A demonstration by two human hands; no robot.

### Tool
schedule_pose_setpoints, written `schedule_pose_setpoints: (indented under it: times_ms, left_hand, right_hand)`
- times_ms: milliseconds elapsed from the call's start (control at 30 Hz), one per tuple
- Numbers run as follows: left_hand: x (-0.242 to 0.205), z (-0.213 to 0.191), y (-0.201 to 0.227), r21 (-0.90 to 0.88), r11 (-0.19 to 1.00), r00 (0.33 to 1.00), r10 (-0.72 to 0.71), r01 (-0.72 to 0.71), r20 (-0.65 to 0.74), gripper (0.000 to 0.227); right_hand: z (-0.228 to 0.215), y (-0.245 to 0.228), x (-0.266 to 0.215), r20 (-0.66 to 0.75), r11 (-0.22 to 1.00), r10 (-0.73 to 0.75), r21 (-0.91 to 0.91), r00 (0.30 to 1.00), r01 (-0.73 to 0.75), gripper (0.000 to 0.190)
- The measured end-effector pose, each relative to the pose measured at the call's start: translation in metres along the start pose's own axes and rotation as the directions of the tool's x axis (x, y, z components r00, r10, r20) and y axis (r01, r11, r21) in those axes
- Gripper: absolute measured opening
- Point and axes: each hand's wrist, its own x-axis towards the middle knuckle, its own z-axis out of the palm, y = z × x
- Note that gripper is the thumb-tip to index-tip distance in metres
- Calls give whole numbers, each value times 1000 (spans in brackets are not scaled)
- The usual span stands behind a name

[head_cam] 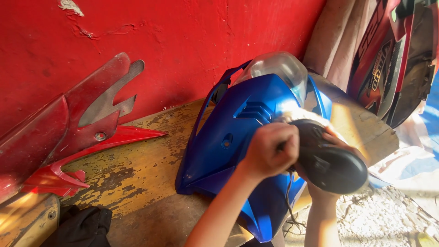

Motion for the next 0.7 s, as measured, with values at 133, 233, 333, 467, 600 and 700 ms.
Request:
schedule_pose_setpoints:
  times_ms: [133, 233, 333, 467, 600, 700]
  left_hand:
    - [-1, -8, 4, -23, 996, 996, -89, 89, 2, 20]
    - [-4, -6, 7, -35, 993, 992, -108, 110, 64, 20]
    - [2, -2, 5, -53, 998, 992, -26, 33, 125, 18]
    - [14, -8, -9, -73, 997, 999, -28, 31, 44, 21]
    - [8, -17, -23, -138, 981, 990, -140, 135, -25, 31]
    - [5, -17, -13, -125, 988, 995, -91, 94, 26, 31]
  right_hand:
    - [-10, -2, -5, 54, 995, -84, 61, 995, 80, 100]
    - [-18, -6, -9, 68, 999, -47, 30, 997, 45, 99]
    - [-12, -12, 0, 36, 1000, 7, 29, 999, -8, 90]
    - [8, -12, 21, 27, 1000, -21, 20, 999, 20, 89]
    - [10, -27, 32, 75, 977, -91, 200, 993, 74, 90]
    - [-2, -23, 23, 115, 980, -61, 197, 991, 38, 91]
